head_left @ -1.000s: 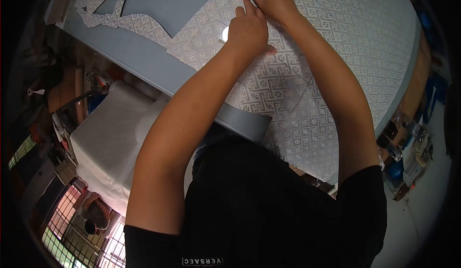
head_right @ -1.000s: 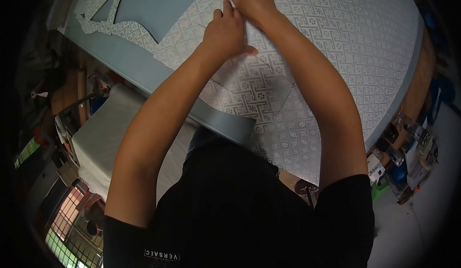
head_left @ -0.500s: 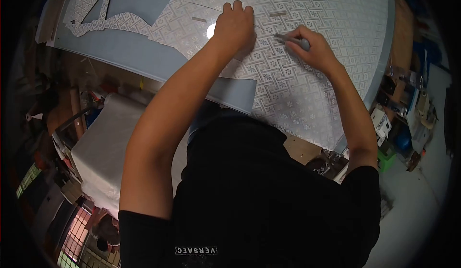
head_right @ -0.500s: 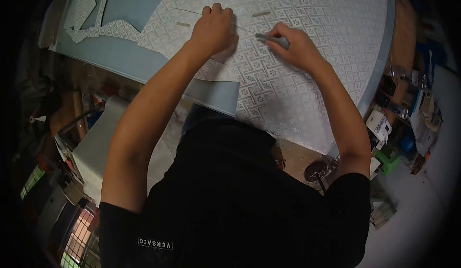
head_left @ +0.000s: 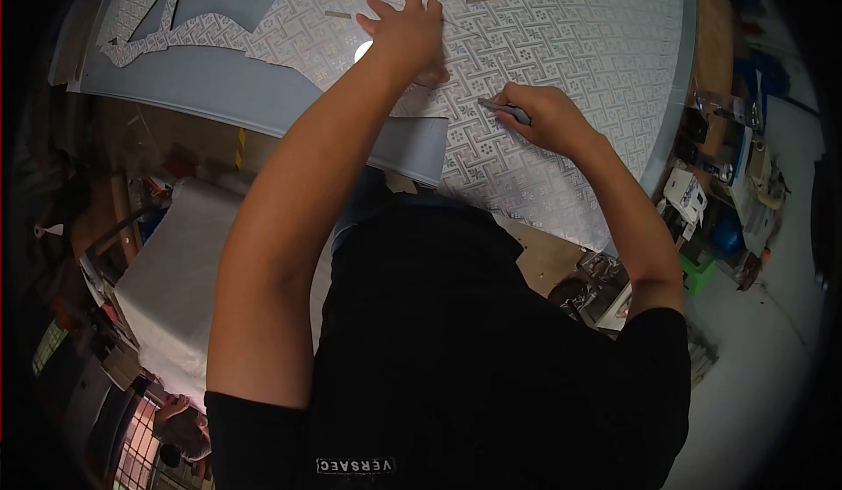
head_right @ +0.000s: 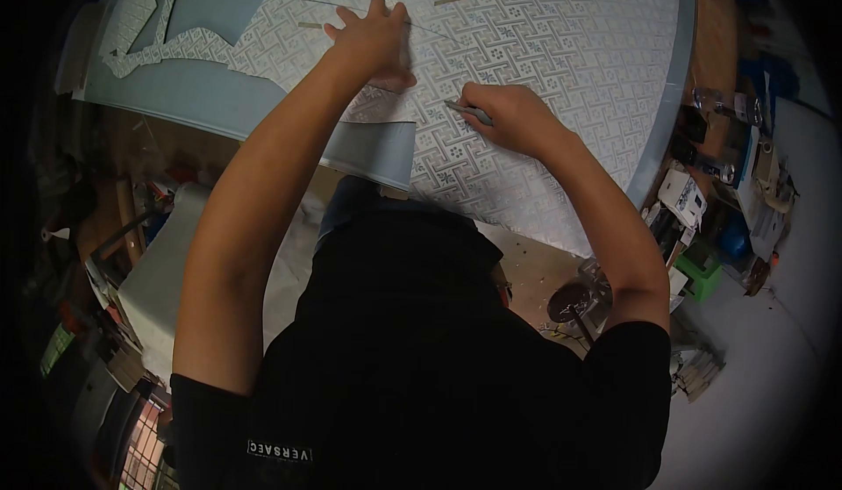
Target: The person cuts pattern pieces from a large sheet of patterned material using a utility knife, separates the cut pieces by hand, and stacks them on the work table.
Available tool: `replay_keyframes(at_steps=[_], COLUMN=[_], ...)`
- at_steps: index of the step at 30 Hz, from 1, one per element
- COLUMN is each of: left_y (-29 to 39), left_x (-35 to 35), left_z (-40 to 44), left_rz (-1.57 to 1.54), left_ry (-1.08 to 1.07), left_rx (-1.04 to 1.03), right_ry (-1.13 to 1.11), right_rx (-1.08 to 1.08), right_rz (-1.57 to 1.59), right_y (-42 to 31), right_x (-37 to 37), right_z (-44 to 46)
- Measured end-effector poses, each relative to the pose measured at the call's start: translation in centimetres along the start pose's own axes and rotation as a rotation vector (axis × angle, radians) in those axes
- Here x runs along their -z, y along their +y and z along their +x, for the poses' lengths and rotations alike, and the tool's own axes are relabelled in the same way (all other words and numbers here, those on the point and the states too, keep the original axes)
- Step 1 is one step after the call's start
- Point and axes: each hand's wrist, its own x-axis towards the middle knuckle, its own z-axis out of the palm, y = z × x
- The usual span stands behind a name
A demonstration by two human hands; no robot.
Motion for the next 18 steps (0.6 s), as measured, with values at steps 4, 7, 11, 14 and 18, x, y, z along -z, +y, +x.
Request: replay_keyframes(at_steps=[4, 7, 11, 14, 18], left_y=[0.1, 0.0, 0.0, 0.0, -0.1], left_x=[-0.5, 0.1, -0.3, -0.1, -0.1], left_z=[-0.1, 0.0, 0.0, 0.1, 0.2], left_rz=[-0.036, -0.034, -0.029, -0.027, -0.003], left_ry=[0.024, 0.022, 0.026, 0.021, 0.011], left_rx=[-0.003, 0.004, -0.001, -0.011, -0.027], right_ry=[-0.020, -0.036, -0.056, -0.079, -0.066], right_rx=[-0.018, -0.014, -0.005, -0.039, -0.052], right_rz=[-0.067, -0.111, -0.163, -0.190, -0.222], right_y=[-0.7, -1.1, -1.2, -1.7, -2.0], right_x=[0.0, 0.5, 0.5, 0.6, 0.4], right_z=[-0.2, 0.2, 0.3, 0.6, 1.0])
